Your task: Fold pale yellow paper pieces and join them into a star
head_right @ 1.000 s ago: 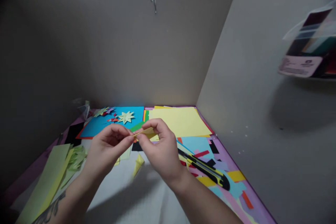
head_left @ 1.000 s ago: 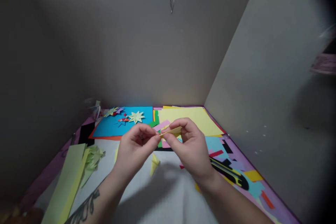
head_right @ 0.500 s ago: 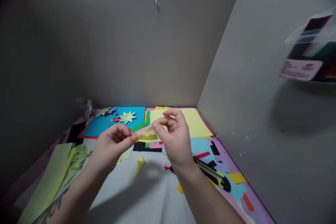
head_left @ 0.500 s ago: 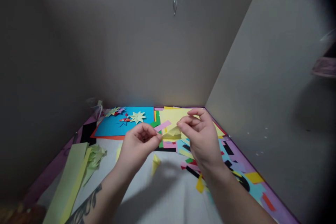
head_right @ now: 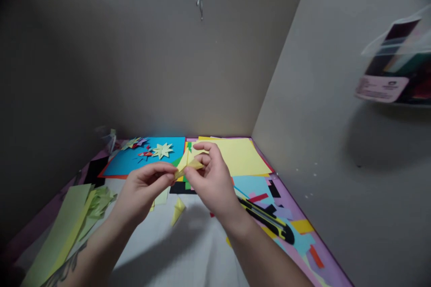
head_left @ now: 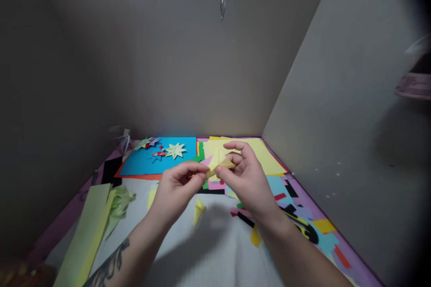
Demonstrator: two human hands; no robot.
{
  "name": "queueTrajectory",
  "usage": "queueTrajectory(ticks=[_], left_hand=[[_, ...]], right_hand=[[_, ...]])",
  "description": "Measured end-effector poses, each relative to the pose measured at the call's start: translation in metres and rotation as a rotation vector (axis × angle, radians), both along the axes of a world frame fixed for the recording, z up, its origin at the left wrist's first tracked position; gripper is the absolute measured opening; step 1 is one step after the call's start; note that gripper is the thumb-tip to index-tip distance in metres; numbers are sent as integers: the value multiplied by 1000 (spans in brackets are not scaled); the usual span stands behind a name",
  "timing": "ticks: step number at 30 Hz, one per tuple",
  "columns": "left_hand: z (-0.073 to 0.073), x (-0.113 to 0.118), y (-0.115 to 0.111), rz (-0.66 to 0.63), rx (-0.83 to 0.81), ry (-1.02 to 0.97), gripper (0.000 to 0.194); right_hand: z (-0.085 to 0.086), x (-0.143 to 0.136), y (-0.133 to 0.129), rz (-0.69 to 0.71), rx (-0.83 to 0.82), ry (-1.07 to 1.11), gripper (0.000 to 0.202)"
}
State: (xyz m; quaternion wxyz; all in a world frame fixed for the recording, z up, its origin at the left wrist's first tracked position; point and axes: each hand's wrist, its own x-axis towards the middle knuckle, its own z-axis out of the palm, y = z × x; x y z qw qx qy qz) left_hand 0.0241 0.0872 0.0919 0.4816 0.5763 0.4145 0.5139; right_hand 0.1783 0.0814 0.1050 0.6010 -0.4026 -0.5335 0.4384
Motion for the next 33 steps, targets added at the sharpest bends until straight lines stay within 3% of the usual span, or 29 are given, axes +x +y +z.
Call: queueTrajectory(ticks=[10,17,27,33], left_hand=[[-6,5,0,65,-2,-66,11],[-3,6,1,-1,1,-18,14],[5,-2,1,-19,57,177,13],[13,-10,1,-62,102,253,23]], right_hand=[[-5,-9,-1,28,-1,19,43],[-7,-11,-2,-62,-27,-9,35],[-10,-11,2,3,-55,130,43],[-6,2,6,-96,-1,180,45]])
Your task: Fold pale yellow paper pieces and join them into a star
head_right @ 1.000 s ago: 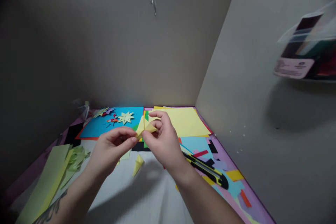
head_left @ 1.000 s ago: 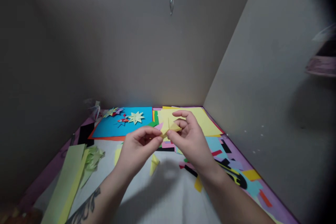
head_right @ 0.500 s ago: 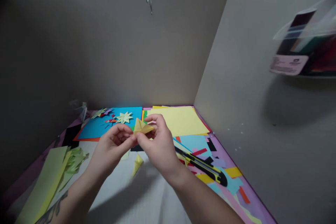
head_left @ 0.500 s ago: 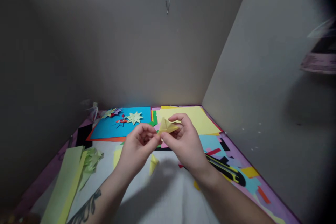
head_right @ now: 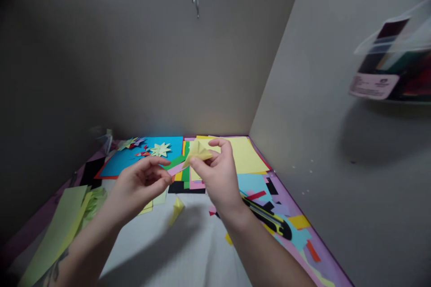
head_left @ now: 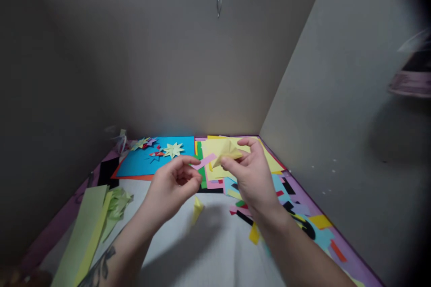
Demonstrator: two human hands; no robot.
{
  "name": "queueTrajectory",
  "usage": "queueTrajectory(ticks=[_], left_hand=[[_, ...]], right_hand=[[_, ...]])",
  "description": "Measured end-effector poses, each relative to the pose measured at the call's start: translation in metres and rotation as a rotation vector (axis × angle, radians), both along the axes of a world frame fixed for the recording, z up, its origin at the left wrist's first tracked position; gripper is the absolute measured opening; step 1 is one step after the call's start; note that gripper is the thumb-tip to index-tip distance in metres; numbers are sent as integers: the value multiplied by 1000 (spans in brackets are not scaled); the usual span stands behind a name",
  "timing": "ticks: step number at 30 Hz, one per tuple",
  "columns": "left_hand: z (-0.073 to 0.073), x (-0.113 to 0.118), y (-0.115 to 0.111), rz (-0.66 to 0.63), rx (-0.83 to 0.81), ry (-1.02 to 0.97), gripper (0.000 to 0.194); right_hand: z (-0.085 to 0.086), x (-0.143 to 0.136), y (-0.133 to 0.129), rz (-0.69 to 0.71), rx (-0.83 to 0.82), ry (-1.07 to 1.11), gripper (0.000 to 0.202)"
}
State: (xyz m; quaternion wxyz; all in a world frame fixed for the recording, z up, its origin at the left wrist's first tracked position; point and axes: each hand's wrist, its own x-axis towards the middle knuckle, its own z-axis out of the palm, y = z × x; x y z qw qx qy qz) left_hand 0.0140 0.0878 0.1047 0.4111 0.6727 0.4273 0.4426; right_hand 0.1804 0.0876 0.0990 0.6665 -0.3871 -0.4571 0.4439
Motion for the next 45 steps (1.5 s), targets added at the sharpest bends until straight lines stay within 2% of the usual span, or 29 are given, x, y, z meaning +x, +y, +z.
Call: queueTrajectory(ticks=[2,5,9,11,13,15,16,17,19,21,23,25,27,30,34,37,40,42,45], left_hand=[[0,1,0,-19,23,35,25],[0,3,-2,-1,62,151,11],[4,3,-4,42,58,233,18],[5,1,-3,48,31,214,17],[5,0,-1,58,-24,167,16],[2,0,2,66,-108,69,17],[0,1,4,66,-154,3,17],[-2,2,6,64,-193,-69,18],[-8,6,7,52,-237,-179,20],[-12,10,6,23,-246,-207,20],[-15,14,4,-46,-241,-153,18],[-16,16,1,-97,-221,-80,15],[-16,17,1,-55,-177,-76,13],[-15,15,2,81,-82,-157,20],[-16,12,4,95,-27,-154,34],[-18,12,4,70,-37,-180,37],[-18,11,2,114,36,-120,16],[-18,9,0,166,108,-70,8],[-18,5,0,214,244,-68,4]], right_hand=[[0,-4,-2,23,-13,-27,44],[-1,-14,-7,64,-39,-78,44],[1,-11,-6,42,-40,-98,46],[4,0,-3,-26,-6,-89,46],[7,13,1,-154,61,-47,46],[8,19,4,-258,137,13,45],[6,18,5,-258,152,16,44],[3,15,5,-214,147,-13,42],[-4,3,3,-31,94,-151,35],[-12,-11,1,104,55,-272,21],[-17,-19,0,112,29,-297,12],[-16,-17,0,121,-5,-289,13],[-11,-8,2,155,-33,-302,14],[-2,6,4,125,-32,-481,6],[5,9,1,77,32,-698,10],[6,4,-3,89,111,-726,16],[8,3,-7,136,139,-716,18],[8,4,-7,166,93,-652,15],[7,5,-7,240,-25,-424,5]])
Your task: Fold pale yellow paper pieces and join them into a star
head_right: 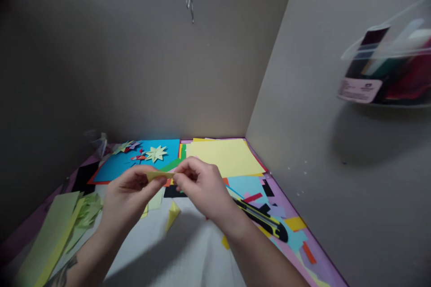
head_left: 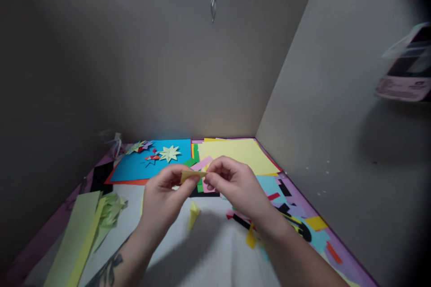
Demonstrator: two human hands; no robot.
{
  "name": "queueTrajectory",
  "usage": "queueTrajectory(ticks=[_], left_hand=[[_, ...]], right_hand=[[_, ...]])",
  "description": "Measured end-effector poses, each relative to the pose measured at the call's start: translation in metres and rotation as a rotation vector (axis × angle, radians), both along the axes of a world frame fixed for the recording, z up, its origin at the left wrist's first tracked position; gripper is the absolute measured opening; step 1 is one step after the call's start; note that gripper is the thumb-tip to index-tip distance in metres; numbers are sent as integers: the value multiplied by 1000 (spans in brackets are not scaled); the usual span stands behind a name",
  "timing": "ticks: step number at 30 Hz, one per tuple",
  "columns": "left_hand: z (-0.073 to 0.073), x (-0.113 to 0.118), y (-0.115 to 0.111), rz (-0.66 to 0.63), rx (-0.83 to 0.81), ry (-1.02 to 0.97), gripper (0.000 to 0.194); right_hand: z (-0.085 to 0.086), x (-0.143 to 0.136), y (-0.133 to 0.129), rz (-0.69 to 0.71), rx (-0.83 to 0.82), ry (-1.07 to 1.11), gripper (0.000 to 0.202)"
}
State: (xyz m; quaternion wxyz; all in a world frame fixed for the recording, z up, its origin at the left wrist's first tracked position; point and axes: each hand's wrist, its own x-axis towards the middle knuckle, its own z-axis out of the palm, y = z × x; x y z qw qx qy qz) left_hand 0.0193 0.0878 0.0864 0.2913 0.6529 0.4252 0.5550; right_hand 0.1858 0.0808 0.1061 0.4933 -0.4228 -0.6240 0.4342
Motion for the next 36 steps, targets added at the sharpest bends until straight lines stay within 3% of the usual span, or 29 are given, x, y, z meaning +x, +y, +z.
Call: queueTrajectory(ticks=[3,6,14,22,30,36], left_hand=[[-1,-5,2,-35,206,-3,8],[0,-9,4,-91,358,7,17],[7,-17,3,-82,561,213,20],[10,-17,2,-62,521,244,15],[9,-11,1,32,393,249,6],[3,-10,3,1,405,299,11]], right_hand=[[-3,-1,2,103,-130,250,11],[-5,-3,3,176,-151,406,13],[1,-6,-3,158,-93,360,5],[2,-1,-1,198,-78,328,8],[1,-4,0,129,-87,297,13],[-1,-5,3,56,-62,283,15]])
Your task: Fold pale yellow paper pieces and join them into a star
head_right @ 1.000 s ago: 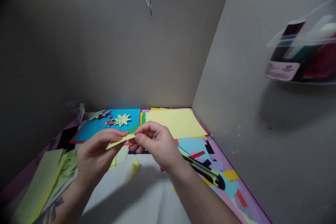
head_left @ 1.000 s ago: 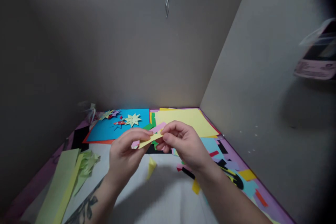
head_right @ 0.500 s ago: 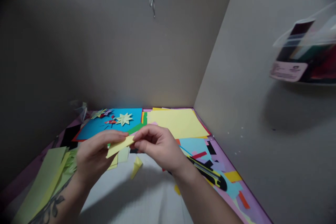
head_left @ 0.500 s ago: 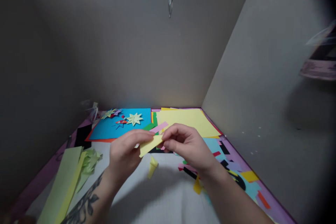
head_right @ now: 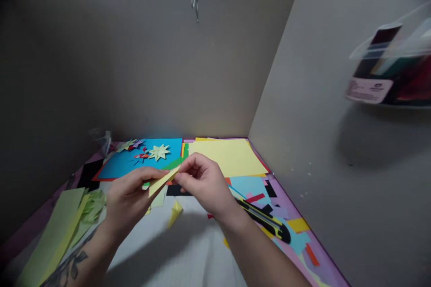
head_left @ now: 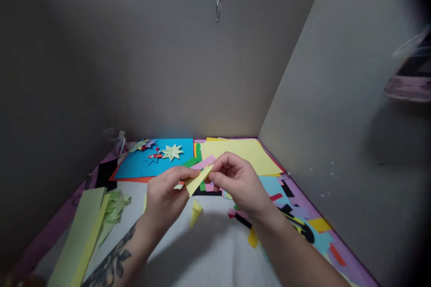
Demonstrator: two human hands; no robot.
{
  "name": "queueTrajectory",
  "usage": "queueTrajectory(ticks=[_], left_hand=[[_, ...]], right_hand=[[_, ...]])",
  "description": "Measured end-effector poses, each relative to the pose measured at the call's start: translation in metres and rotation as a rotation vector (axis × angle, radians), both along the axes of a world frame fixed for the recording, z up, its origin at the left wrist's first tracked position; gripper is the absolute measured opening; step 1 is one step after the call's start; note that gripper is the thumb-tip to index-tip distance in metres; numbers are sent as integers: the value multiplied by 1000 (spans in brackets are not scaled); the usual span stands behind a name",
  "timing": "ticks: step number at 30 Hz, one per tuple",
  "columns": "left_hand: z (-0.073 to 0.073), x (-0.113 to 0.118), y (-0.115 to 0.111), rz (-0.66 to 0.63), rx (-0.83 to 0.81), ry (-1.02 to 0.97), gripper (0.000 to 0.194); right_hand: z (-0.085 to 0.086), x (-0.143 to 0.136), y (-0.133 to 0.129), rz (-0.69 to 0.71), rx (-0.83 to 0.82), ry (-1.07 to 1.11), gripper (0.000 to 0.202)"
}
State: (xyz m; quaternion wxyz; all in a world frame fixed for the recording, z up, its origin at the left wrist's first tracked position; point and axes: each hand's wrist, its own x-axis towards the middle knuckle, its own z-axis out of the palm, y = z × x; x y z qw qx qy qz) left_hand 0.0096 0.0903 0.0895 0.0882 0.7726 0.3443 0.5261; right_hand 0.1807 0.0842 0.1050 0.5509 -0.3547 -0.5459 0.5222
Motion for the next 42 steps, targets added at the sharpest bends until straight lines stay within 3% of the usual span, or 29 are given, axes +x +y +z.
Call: queueTrajectory(ticks=[5,8,14,22,25,28,31,36,42], left_hand=[[-6,1,2,-49,40,20,13],[-5,2,1,-52,19,13,13],[3,4,-3,41,-84,-30,7],[-5,5,2,-2,157,93,14],[-5,6,1,-28,162,93,15],[-2,8,-3,-5,4,28,13],[0,11,-6,-2,-263,-115,10],[4,17,-5,-122,-675,-388,8],[7,16,-1,-236,-887,-541,12]], right_hand=[[-5,-2,2,-42,-5,64,19],[-6,-1,3,2,-13,122,25],[-6,4,5,61,-26,101,10],[-4,1,3,9,-99,75,9],[-6,-1,3,-26,-94,91,14],[-8,-3,3,-71,2,34,14],[-8,-2,3,-126,189,-102,9],[-8,2,3,-154,398,-282,12],[-11,7,6,-174,599,-381,9]])
